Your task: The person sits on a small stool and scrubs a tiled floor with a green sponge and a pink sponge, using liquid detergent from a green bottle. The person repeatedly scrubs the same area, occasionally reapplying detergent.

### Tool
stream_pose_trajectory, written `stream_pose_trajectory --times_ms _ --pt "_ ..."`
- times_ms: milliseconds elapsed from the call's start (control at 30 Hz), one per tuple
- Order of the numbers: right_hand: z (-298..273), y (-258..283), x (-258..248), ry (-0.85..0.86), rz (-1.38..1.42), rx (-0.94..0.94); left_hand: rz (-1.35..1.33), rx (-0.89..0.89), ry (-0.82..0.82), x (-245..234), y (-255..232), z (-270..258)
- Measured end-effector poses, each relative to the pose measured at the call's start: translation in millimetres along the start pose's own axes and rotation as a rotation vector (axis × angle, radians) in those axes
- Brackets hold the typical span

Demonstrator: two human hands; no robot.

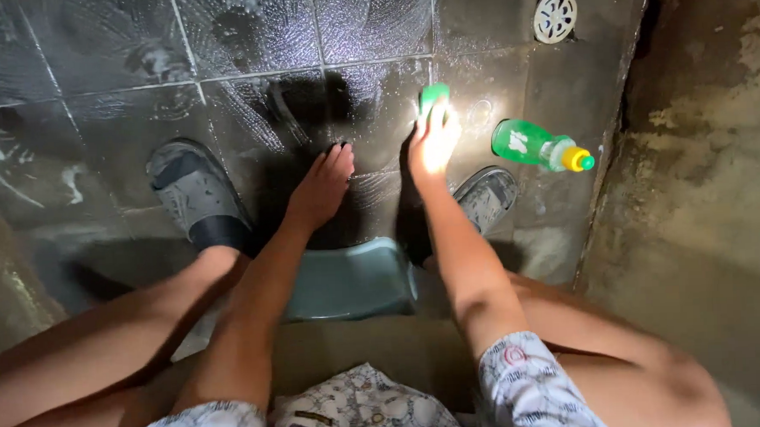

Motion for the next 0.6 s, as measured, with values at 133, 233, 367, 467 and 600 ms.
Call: stream_pose_trajectory --times_ms 133,233,367,467,600 --pt "53 49 22 -0.044 -0.414 -0.554 -0.237 0.032 0.250 -1 -20 -29" --pt "29 78 46 0.228 -0.383 -0.600 -0.291 0.141 0.161 9 -35 -39" --pt "-35 114 -4 0.313 -0.290 -0.477 -0.162 -0.176 0.104 -11 -10 10" --pt "-68 63 -38 0.303 -0.284 -0.445 -0.192 -0.275 -0.080 -18 3 59" --pt "-76 60 -65 0.168 -0.427 -0.533 -0.074 -0.241 -0.331 -9 10 126"
Point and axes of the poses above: each hand's wrist, its own z-axis towards the middle knuckle, its own x-axis out of the palm, y = z × x, the point moved 6 cm from there along z, towards the middle knuckle, and after that the axes turned 4 degrees about -x, right-handed, at the moved point
